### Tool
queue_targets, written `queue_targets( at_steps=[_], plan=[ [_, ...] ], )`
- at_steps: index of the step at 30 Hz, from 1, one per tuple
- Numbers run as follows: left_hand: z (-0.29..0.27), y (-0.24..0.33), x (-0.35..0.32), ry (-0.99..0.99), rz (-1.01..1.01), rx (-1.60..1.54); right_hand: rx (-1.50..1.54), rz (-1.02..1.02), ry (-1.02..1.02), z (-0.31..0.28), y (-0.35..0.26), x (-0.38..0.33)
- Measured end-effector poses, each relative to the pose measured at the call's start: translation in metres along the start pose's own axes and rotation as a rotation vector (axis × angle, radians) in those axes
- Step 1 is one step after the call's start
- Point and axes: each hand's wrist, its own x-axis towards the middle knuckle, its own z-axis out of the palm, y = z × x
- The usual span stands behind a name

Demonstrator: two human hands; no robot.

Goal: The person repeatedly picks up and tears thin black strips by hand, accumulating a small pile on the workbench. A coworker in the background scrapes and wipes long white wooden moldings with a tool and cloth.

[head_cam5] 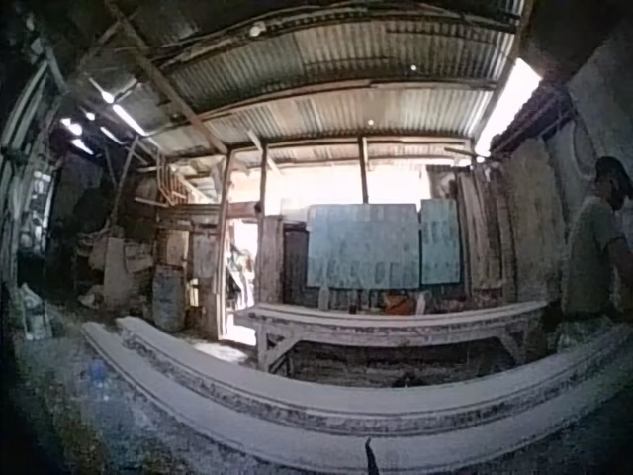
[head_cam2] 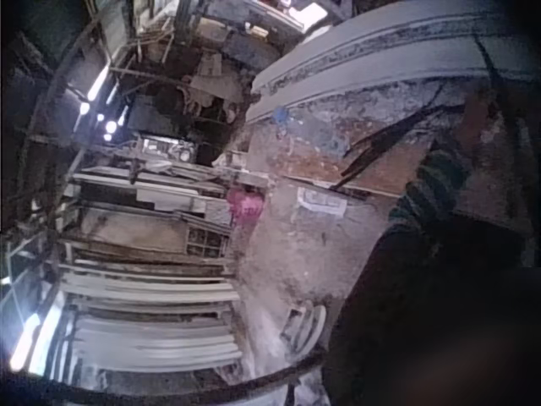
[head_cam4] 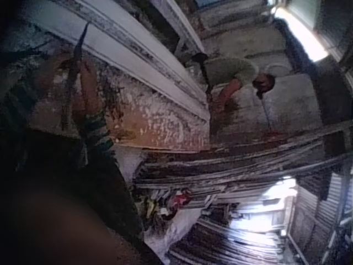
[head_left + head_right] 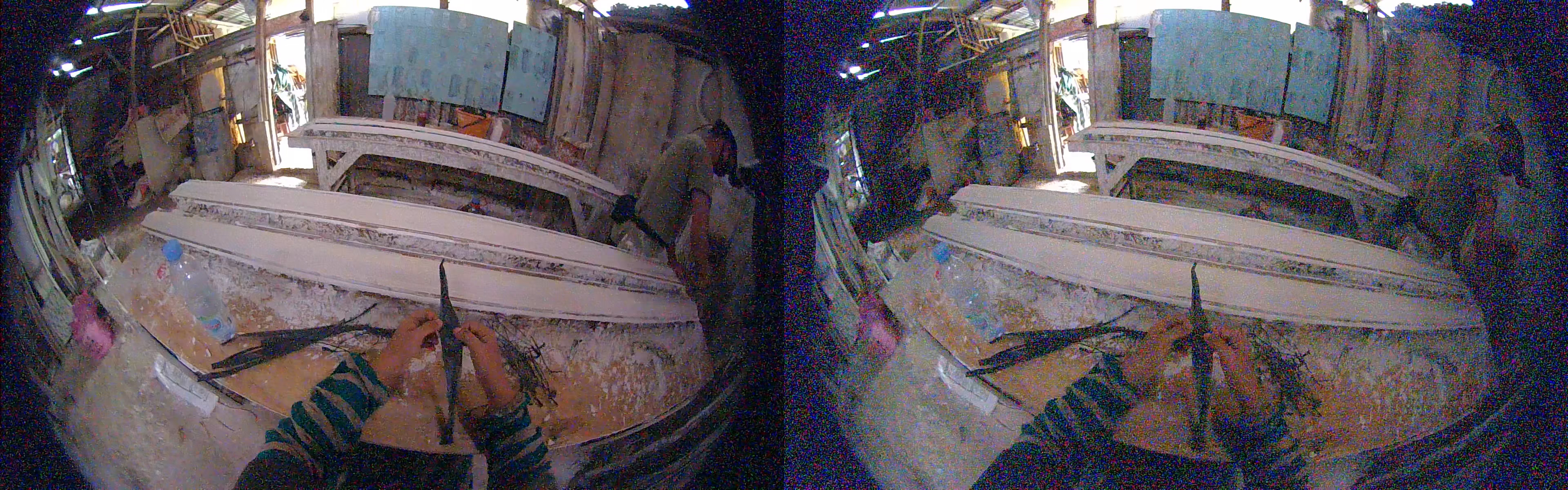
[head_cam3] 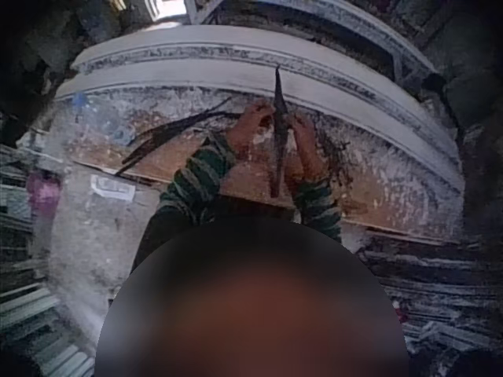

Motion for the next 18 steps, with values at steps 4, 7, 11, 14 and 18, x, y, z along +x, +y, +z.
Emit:
queue_targets(
  at_steps=[4,7,11,14,18],
  plan=[
    [-0.002,-0.002,-0.001,-0.139,0.052,0.159,0.08,-0.017,0.032,0.004,0.001,0.003],
    [-0.001,-0.004,0.0,-0.172,-0.019,0.087,0.095,-0.004,0.098,0.004,0.002,0.004],
    [0.001,0.0,-0.002,-0.154,-0.019,-0.003,0.276,0.056,0.017,0.001,0.0,0.003],
    [0.002,0.007,-0.006,-0.126,-0.032,-0.065,0.363,0.09,0.031,0.002,-0.001,0.003],
    [0.002,0.006,-0.007,-0.145,0.017,0.007,0.401,0.132,-0.019,0.002,-0.005,0.004]
  ],
)
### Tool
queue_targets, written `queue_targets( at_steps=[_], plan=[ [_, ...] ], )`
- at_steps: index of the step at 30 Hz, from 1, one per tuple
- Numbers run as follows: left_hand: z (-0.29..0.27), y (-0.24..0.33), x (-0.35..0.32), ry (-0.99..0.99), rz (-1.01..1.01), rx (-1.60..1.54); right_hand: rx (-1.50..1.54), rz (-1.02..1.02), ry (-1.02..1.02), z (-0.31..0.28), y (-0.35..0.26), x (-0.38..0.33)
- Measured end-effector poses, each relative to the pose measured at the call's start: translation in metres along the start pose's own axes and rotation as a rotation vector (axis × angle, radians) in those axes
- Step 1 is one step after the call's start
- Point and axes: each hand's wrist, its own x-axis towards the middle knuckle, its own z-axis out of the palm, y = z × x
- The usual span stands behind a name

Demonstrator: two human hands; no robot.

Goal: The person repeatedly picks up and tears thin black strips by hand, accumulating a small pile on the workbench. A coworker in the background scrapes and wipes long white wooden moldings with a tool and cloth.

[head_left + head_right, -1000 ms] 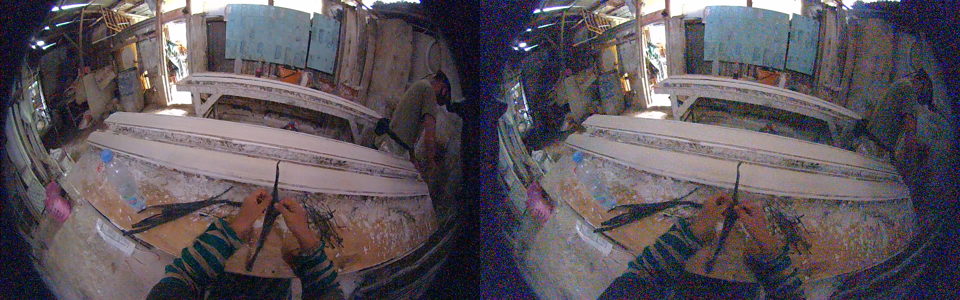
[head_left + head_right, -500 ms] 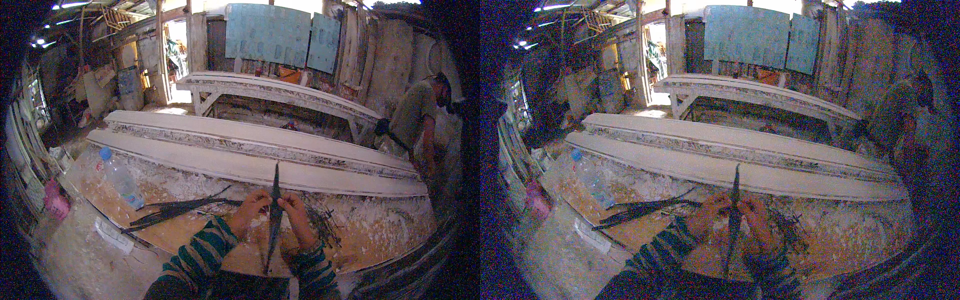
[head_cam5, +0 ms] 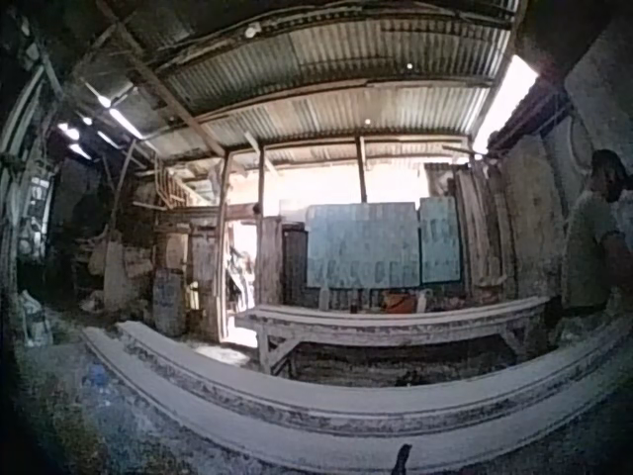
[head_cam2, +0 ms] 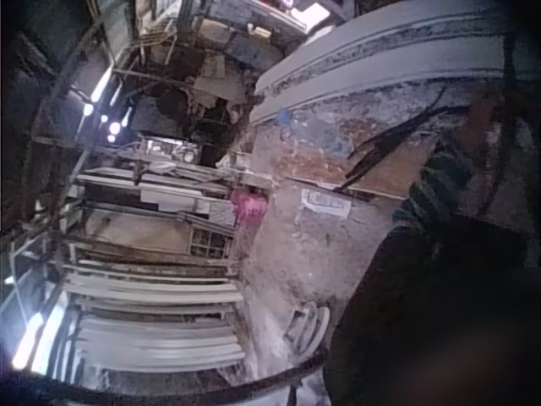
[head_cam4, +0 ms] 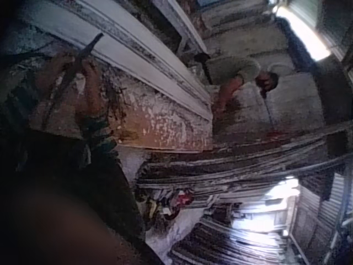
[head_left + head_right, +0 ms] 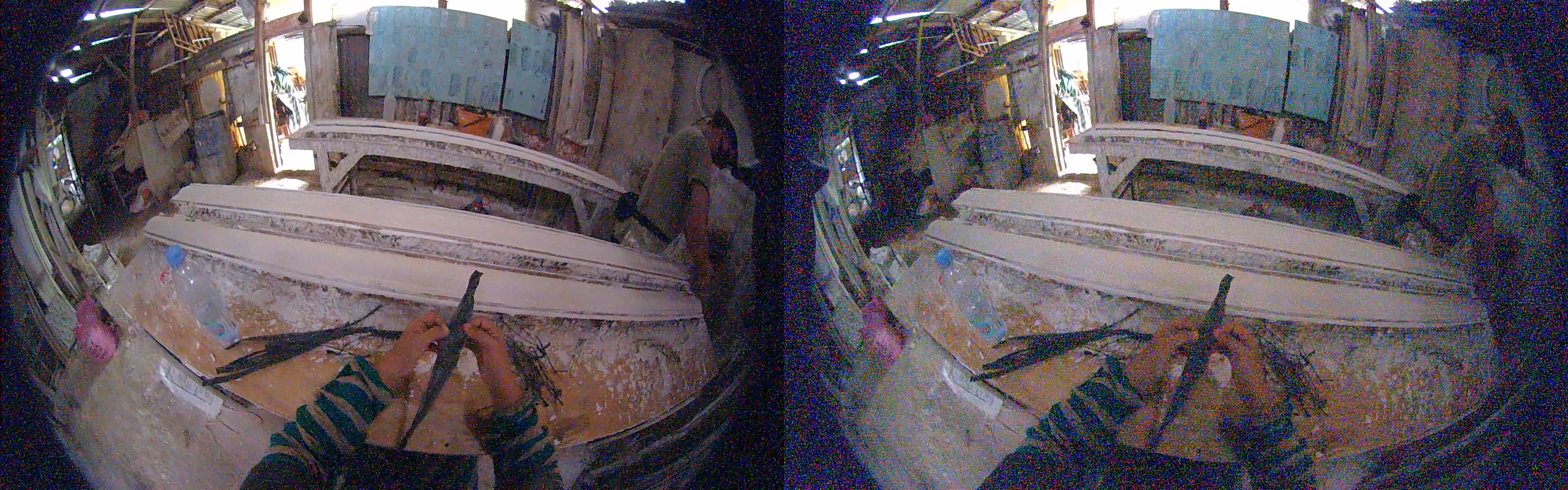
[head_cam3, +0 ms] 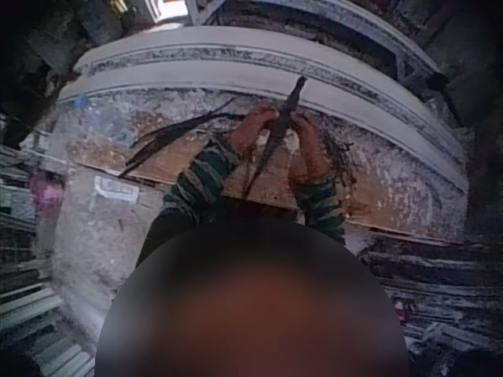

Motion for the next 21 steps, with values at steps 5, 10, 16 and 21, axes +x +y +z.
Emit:
queue_targets(
  at_steps=[5,10,16,21],
  plan=[
    [-0.001,-0.013,0.01,0.023,0.102,0.18,-0.328,-0.07,-0.038,0.001,-0.006,-0.008],
    [-0.005,-0.006,0.008,0.056,0.12,0.232,-0.307,-0.019,-0.062,0.002,-0.004,-0.007],
    [0.006,0.013,-0.003,0.102,-0.059,-0.08,-0.121,0.049,-0.064,-0.005,0.001,-0.002],
    [0.009,0.019,-0.005,0.055,-0.047,-0.058,-0.155,0.027,-0.077,-0.008,0.001,-0.002]
  ],
)
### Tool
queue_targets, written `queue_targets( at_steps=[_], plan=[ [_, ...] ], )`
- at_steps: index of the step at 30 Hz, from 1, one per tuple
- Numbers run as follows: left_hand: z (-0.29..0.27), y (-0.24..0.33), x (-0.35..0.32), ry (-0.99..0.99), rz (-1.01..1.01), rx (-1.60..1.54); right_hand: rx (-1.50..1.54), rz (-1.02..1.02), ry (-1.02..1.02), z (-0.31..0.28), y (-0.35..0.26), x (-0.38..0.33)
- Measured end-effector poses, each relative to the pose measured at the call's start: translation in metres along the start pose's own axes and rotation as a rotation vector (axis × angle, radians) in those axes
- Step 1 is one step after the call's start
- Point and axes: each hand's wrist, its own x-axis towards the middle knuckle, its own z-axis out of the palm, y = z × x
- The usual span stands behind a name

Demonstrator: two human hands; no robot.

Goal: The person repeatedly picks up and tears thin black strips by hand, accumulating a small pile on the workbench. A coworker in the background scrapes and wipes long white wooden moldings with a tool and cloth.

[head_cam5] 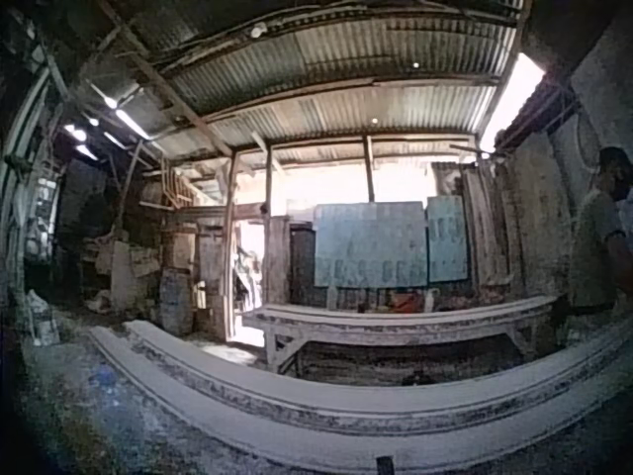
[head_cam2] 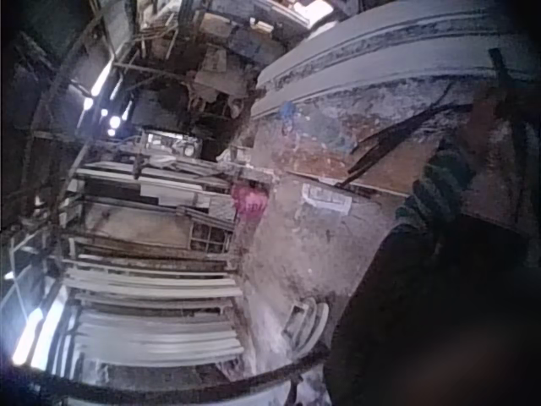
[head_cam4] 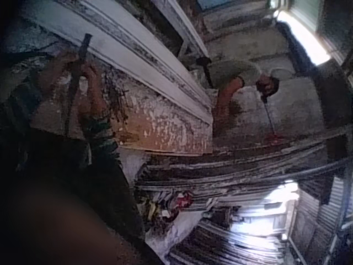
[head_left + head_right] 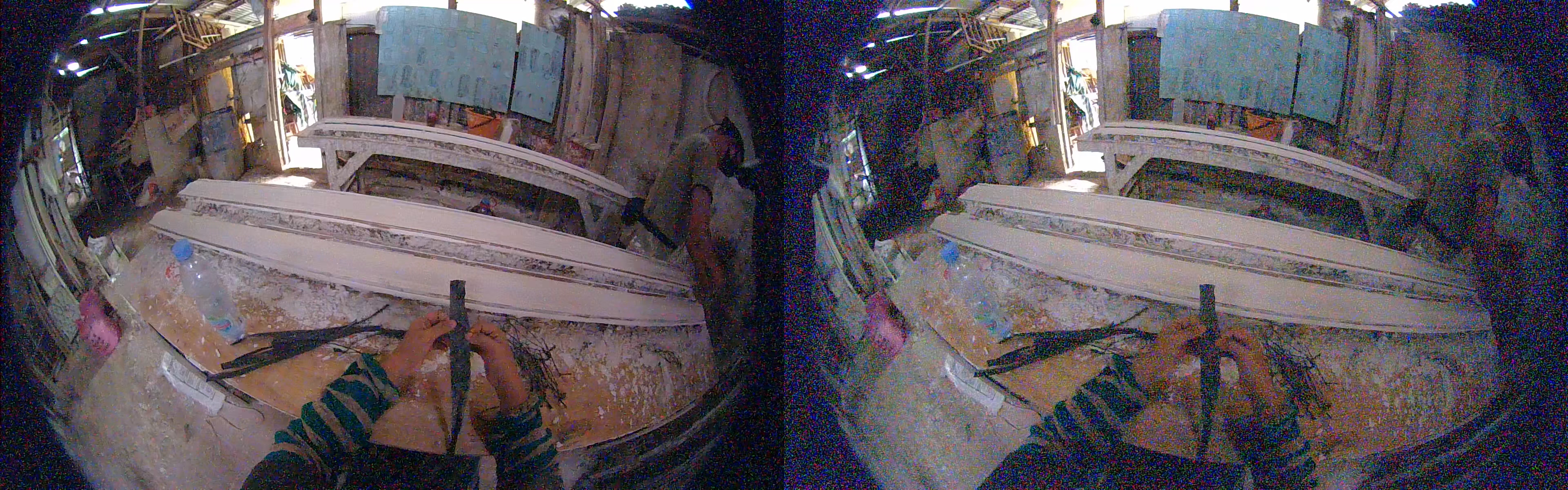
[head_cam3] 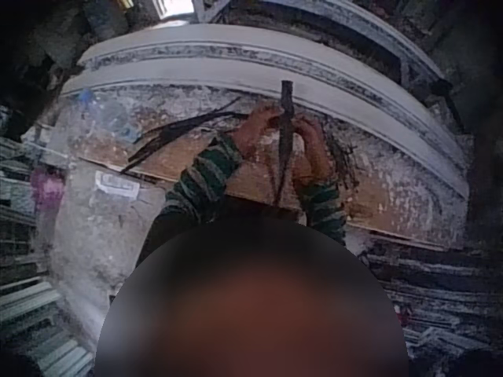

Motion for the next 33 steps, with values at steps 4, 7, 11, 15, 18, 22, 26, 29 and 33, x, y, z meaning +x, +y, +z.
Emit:
queue_targets(
  at_steps=[4,7,11,15,18,22,26,29,33],
  plan=[
    [-0.003,-0.005,0.004,0.006,-0.01,0.08,-0.165,-0.075,0.049,0.003,0.002,0.002],
    [-0.007,-0.012,0.009,-0.07,-0.027,0.154,-0.177,-0.114,0.108,0.008,0.002,0.002],
    [-0.011,-0.021,0.011,-0.11,-0.022,0.103,-0.092,-0.111,0.139,0.013,-0.004,-0.001],
    [-0.009,-0.021,0.011,-0.094,-0.044,0.022,-0.092,-0.108,0.119,0.012,-0.009,-0.003],
    [-0.008,-0.017,0.01,-0.089,-0.049,0.042,-0.076,-0.094,0.101,0.008,-0.007,-0.001],
    [-0.006,-0.016,0.009,-0.076,-0.033,0.103,-0.016,-0.063,0.092,0.008,-0.004,0.001],
    [-0.003,-0.016,0.01,0.002,0.0,0.017,-0.21,-0.027,0.083,0.018,-0.006,-0.001],
    [-0.003,-0.01,0.008,0.172,0.081,-0.053,-0.195,-0.023,0.023,0.023,-0.007,-0.005],
    [-0.011,0.007,0.002,0.28,0.112,-0.086,-0.419,0.071,-0.157,0.017,-0.006,-0.004]
  ],
)
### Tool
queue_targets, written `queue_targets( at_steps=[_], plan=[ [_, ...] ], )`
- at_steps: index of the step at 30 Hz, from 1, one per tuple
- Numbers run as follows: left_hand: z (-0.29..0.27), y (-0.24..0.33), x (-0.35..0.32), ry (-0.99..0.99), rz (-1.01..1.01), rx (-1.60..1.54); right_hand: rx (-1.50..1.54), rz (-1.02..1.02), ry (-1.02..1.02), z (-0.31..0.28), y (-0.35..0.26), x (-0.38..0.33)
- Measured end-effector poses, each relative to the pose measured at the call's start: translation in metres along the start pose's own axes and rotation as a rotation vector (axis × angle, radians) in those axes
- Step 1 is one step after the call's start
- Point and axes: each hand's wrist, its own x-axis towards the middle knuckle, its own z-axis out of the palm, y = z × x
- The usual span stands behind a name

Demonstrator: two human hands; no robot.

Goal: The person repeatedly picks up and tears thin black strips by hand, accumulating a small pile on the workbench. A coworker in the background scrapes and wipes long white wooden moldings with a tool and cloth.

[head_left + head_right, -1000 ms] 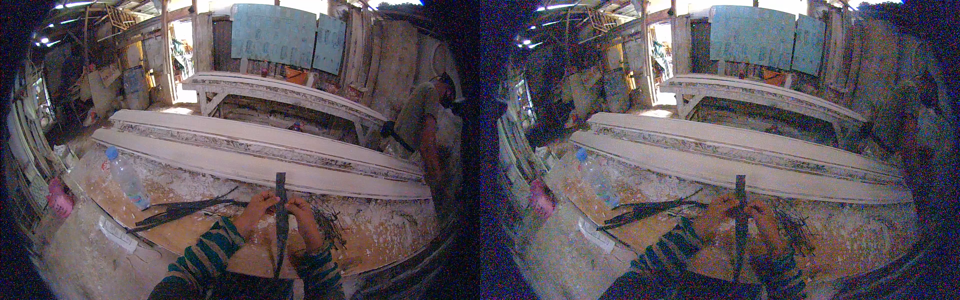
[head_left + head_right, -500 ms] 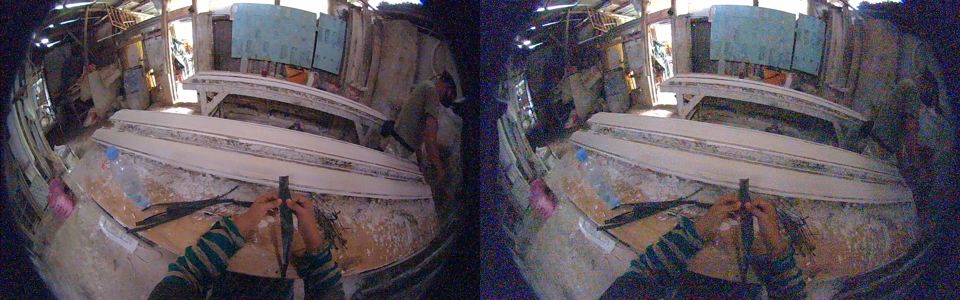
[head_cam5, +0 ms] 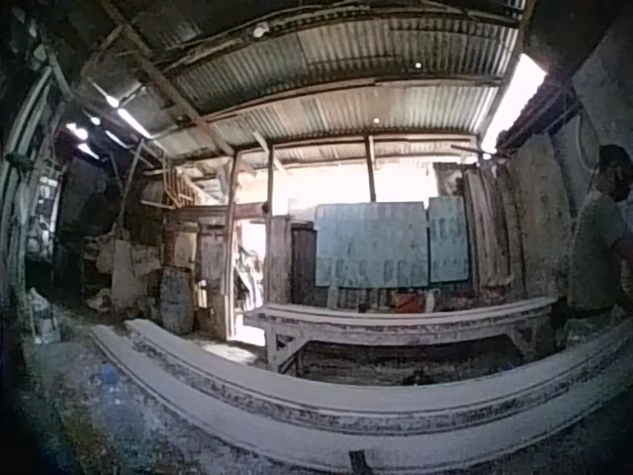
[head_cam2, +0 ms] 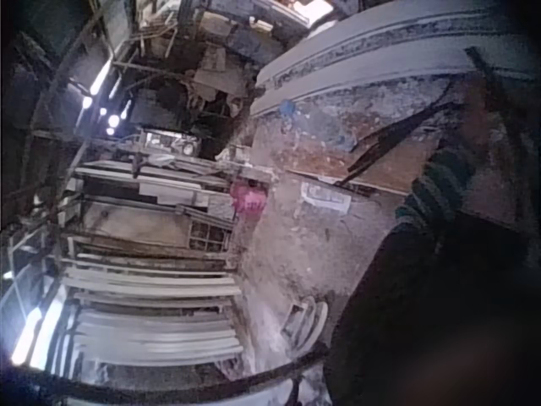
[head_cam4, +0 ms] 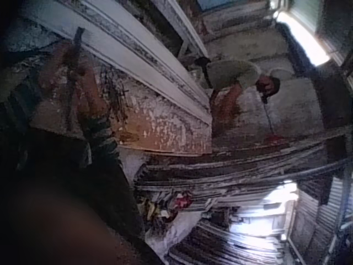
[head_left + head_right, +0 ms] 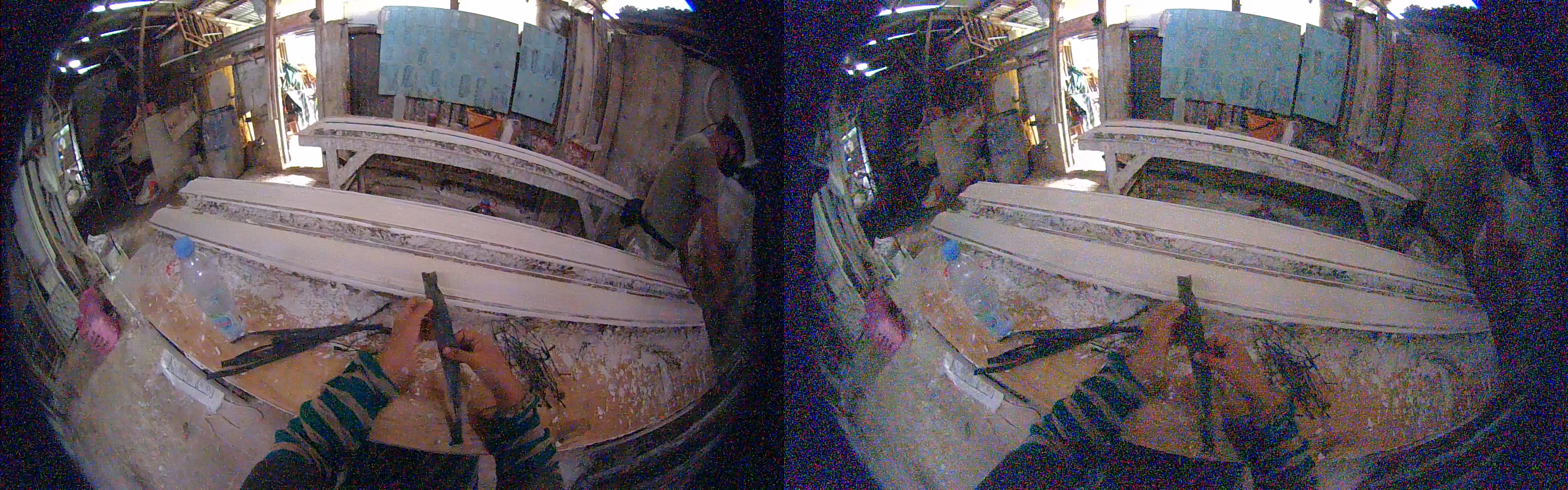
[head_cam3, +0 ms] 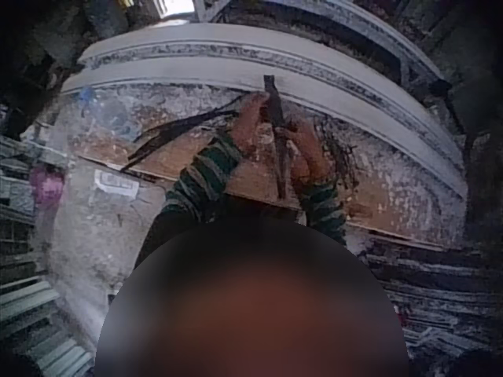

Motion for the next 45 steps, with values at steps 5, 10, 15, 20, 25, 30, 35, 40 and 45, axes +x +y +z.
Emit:
queue_targets(
  at_steps=[5,10,15,20,25,30,35,40,45],
  plan=[
    [-0.002,-0.001,0.007,-0.014,-0.047,0.128,-0.001,-0.027,0.028,-0.001,0.007,0.002],
    [-0.004,-0.021,0.013,-0.349,-0.056,0.359,0.217,-0.07,0.182,0.0,0.002,-0.001],
    [-0.006,-0.029,0.011,-0.309,-0.068,0.333,0.135,-0.047,0.216,-0.005,-0.001,0.002],
    [-0.011,-0.022,0.016,-0.31,-0.02,0.332,0.187,-0.092,0.161,-0.007,0.008,0.004],
    [-0.007,-0.018,0.016,-0.275,0.0,0.378,0.127,-0.069,0.213,-0.011,0.019,0.008],
    [-0.004,-0.018,0.005,-0.408,-0.04,0.461,0.168,-0.07,0.28,-0.013,0.02,0.009],
    [-0.004,-0.023,0.005,-0.419,-0.04,0.402,0.146,-0.085,0.365,-0.009,0.012,0.005],
    [-0.005,-0.024,0.01,-0.312,-0.07,0.313,0.035,-0.079,0.265,-0.014,0.017,0.007],
    [-0.009,-0.027,0.014,-0.336,0.055,0.45,-0.02,-0.102,0.177,-0.016,0.024,0.013]
  ],
)
